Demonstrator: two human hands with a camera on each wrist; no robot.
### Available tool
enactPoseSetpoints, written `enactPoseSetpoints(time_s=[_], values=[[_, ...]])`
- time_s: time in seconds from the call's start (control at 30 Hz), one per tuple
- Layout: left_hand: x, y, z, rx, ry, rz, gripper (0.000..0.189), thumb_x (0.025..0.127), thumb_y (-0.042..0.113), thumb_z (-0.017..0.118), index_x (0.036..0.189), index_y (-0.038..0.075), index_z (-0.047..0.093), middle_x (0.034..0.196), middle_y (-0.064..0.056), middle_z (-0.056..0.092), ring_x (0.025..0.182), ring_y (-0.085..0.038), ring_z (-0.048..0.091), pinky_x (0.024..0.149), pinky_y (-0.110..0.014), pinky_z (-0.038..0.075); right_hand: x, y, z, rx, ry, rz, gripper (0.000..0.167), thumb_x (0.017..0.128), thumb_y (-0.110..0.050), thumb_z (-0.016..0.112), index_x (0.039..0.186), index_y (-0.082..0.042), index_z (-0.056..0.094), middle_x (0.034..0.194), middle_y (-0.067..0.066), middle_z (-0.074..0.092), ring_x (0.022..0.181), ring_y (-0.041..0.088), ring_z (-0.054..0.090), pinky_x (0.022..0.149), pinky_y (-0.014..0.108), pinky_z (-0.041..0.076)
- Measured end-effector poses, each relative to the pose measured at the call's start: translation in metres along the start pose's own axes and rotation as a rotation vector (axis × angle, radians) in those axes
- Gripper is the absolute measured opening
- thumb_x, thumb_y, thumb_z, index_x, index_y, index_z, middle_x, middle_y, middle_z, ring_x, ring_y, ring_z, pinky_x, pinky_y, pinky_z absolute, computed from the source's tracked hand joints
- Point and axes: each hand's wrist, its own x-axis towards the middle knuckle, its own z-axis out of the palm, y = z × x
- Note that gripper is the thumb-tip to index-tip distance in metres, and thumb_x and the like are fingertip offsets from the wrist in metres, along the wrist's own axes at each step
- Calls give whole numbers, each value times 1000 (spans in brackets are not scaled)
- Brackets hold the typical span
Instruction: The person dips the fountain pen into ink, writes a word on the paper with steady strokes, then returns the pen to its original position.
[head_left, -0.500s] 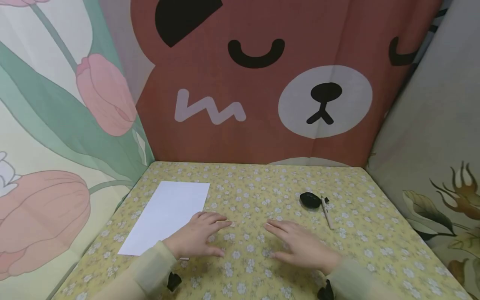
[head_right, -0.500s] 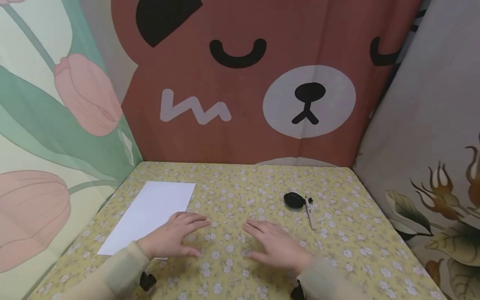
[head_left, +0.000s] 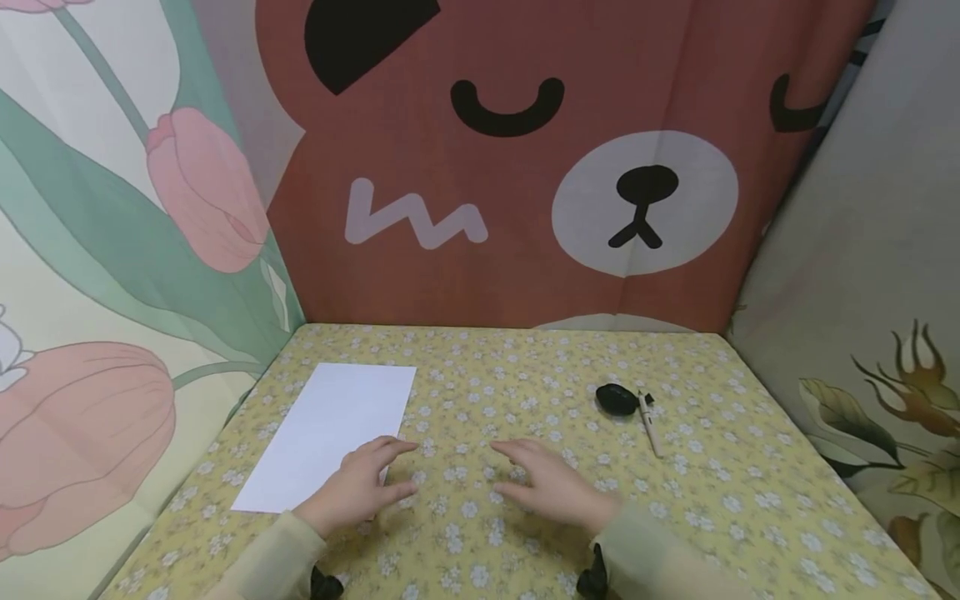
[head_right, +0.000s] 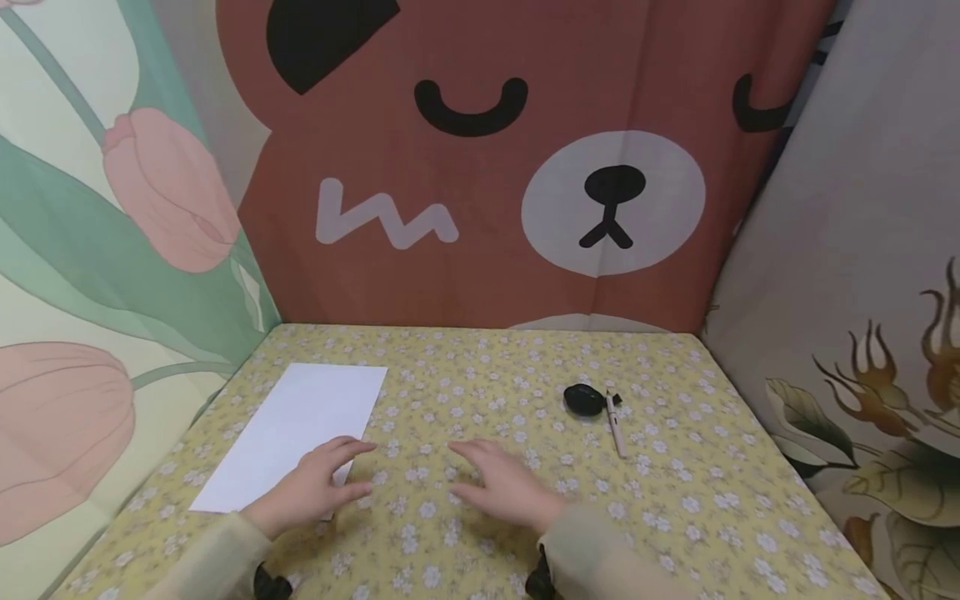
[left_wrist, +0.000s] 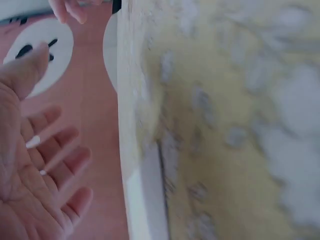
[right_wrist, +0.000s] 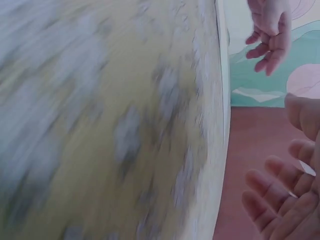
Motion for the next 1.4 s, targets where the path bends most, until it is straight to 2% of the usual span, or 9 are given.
enactPoseSetpoints(time_s=[0.13, 0.27, 0.4, 0.53, 0.7, 0.9, 1.03, 1.2, 1.4], values=[[-3, -9, 2, -22, 84, -138, 55, 89, 44, 67, 136, 17, 55, 134, -6, 52, 119, -34, 51, 94, -63, 37, 11, -7, 8, 105, -17, 27, 60, 95, -46, 57, 149, -26, 37, 144, 1, 43, 119, 23, 52, 87, 36, 51], [-6, -18, -1, -93, 142, -215, 50, 91, 37, 66, 133, 10, 57, 129, -11, 55, 110, -34, 56, 87, -53, 48, 23, -14, 19, 185, -31, 12, 60, 96, -41, 58, 149, -20, 37, 146, 3, 42, 120, 24, 51, 89, 36, 50], [-12, -31, -7, -141, 174, -308, 51, 93, 35, 63, 133, 4, 55, 124, -16, 57, 104, -31, 58, 81, -46, 51, 35, -20, 28, 284, -43, 20, 60, 97, -37, 58, 149, -15, 38, 146, 6, 43, 118, 23, 51, 89, 36, 49], [-18, -44, -16, -126, 187, -392, 57, 94, 38, 60, 134, -1, 52, 124, -23, 56, 103, -37, 58, 79, -49, 50, 45, -25, 37, 347, -41, 29, 59, 96, -33, 60, 147, -12, 39, 141, 9, 48, 113, 21, 53, 87, 36, 49], [-28, -63, -30, -33, 213, -472, 61, 94, 39, 59, 133, -7, 49, 126, -34, 49, 110, -53, 49, 82, -62, 46, 54, -30, 47, 367, -36, 48, 59, 95, -32, 61, 146, -12, 41, 138, 9, 52, 114, 21, 55, 90, 39, 49], [-42, -93, -44, 37, 197, -591, 69, 92, 38, 60, 134, -13, 42, 131, -45, 32, 118, -65, 28, 91, -74, 30, 62, -34, 55, 410, -65, 80, 58, 96, -31, 61, 146, -10, 41, 137, 8, 53, 117, 22, 55, 93, 38, 48], [-48, -113, -47, 42, 165, -655, 79, 87, 41, 65, 135, -15, 38, 130, -48, 30, 115, -67, 27, 92, -74, 29, 63, -38, 56, 458, -98, 83, 57, 96, -29, 60, 146, -8, 41, 136, 8, 54, 119, 23, 54, 94, 39, 48], [-53, -124, -52, 59, 155, -708, 87, 85, 48, 66, 135, -17, 36, 127, -49, 29, 113, -68, 29, 92, -73, 31, 66, -45, 59, 518, -126, 90, 55, 96, -28, 61, 145, -9, 43, 133, 5, 56, 119, 21, 54, 95, 37, 47], [-57, -134, -64, 92, 119, -700, 93, 80, 52, 70, 130, -20, 39, 123, -48, 39, 108, -64, 40, 87, -67, 39, 72, -49, 65, 579, -162, 76, 55, 98, -24, 59, 145, -5, 40, 133, 7, 55, 121, 21, 52, 96, 35, 46]])
